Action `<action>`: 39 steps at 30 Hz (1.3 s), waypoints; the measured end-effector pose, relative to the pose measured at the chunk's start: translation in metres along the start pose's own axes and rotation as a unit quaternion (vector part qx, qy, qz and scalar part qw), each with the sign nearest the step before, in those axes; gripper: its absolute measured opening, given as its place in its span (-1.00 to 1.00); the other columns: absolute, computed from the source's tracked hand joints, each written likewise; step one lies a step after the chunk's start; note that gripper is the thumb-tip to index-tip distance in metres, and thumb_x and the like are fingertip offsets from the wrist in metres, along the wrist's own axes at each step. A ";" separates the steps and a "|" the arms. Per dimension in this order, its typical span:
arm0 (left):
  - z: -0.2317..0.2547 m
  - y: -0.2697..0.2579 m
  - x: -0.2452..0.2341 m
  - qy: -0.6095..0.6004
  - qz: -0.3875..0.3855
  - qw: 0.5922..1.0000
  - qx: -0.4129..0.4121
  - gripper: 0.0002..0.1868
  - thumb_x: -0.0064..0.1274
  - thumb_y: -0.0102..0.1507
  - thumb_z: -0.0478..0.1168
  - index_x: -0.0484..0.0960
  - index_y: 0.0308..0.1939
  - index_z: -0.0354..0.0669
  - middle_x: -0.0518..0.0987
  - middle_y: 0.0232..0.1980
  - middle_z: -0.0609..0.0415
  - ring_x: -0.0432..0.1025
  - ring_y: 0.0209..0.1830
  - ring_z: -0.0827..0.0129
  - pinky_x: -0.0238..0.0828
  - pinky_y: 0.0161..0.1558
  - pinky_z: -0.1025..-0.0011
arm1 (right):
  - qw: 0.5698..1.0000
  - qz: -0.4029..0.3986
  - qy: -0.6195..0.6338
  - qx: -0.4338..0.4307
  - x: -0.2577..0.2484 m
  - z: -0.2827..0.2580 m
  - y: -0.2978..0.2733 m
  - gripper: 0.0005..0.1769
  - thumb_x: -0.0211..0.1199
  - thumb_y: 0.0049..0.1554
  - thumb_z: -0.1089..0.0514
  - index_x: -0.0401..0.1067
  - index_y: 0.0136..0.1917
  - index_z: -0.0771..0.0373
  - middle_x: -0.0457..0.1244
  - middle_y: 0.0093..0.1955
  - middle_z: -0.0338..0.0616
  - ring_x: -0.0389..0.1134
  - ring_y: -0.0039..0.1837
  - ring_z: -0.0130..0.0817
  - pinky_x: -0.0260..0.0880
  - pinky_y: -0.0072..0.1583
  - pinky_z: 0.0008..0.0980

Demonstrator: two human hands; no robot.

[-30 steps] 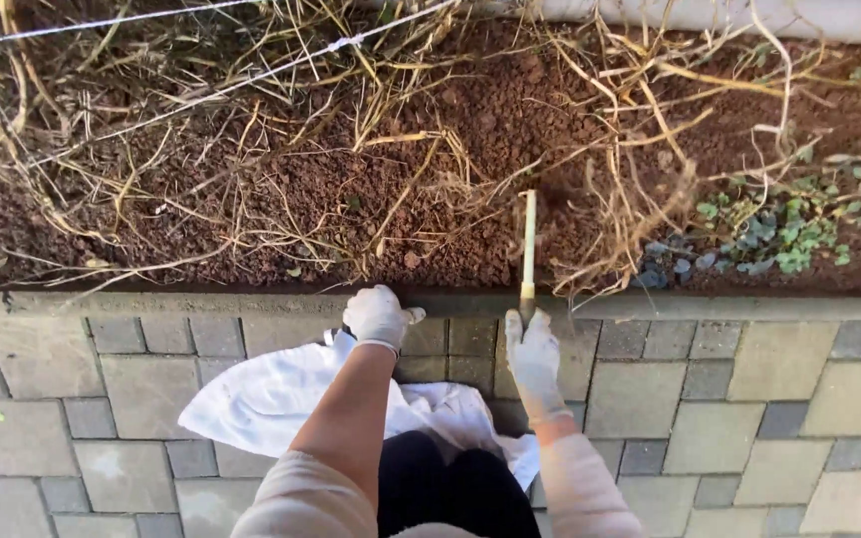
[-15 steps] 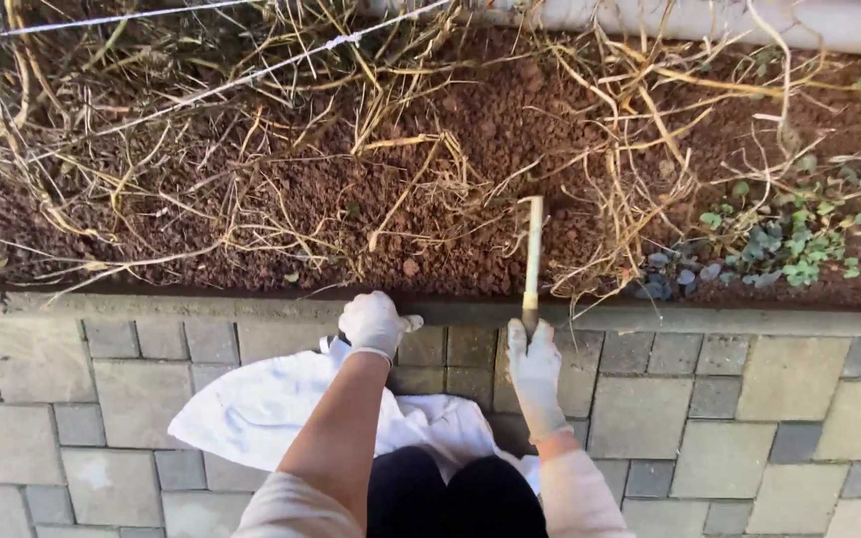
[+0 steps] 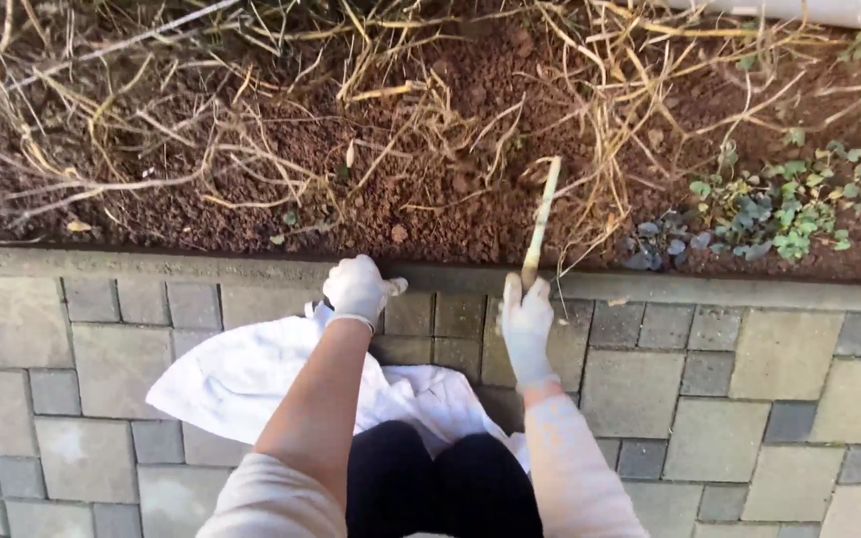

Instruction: The person uses a small hand tool to scrape and remove weeds and debris from the soil in a garden bed while kneeling on a white cloth on a paved walkway.

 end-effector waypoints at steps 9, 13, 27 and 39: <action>-0.010 -0.018 -0.024 0.030 -0.005 1.000 -0.006 -0.24 0.35 0.15 0.15 0.55 0.25 -0.30 0.58 0.23 -0.28 0.47 0.27 -0.17 0.50 0.20 -0.06 | 0.980 -0.164 0.103 0.055 0.046 0.012 -0.022 -0.51 0.16 0.24 -0.17 0.28 0.23 0.23 0.33 -0.39 0.04 0.38 -0.44 -0.19 0.49 -0.46 -0.26; -0.021 0.017 0.004 0.055 0.055 0.997 -0.007 -0.43 0.19 0.20 0.04 0.57 0.16 -0.27 0.59 0.10 -0.21 0.49 0.14 -0.17 0.53 0.04 -0.07 | 0.993 -0.102 0.055 -0.013 0.034 -0.011 0.052 -0.64 0.01 0.31 -0.04 0.30 0.16 0.30 0.32 -0.42 0.03 0.38 -0.45 -0.13 0.46 -0.48 -0.16; -0.018 0.003 -0.015 0.014 0.023 0.999 -0.018 -0.56 0.07 0.18 -0.14 0.67 0.11 -0.21 0.67 0.07 -0.15 0.52 0.14 -0.13 0.53 0.05 0.08 | 0.969 -0.047 0.224 0.095 0.039 -0.025 0.089 -0.76 0.04 0.21 -0.04 0.20 -0.02 0.14 0.22 -0.48 -0.05 0.23 -0.53 -0.26 0.33 -0.58 -0.33; -0.011 -0.018 -0.032 -0.009 -0.009 1.000 -0.023 -0.42 0.30 0.09 -0.05 0.69 0.14 -0.24 0.67 0.15 -0.16 0.52 0.22 -0.13 0.52 0.15 0.06 | 0.966 -0.084 0.234 0.066 0.038 -0.033 0.085 -0.66 0.00 0.31 -0.12 0.21 0.09 0.20 0.25 -0.39 -0.10 0.25 -0.43 -0.38 0.36 -0.51 -0.45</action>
Point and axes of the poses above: each hand's wrist, its own y-axis towards the middle knuckle, its own x-axis out of the palm, z = x × y, the point moved 8 cm from there along y, towards the middle knuckle
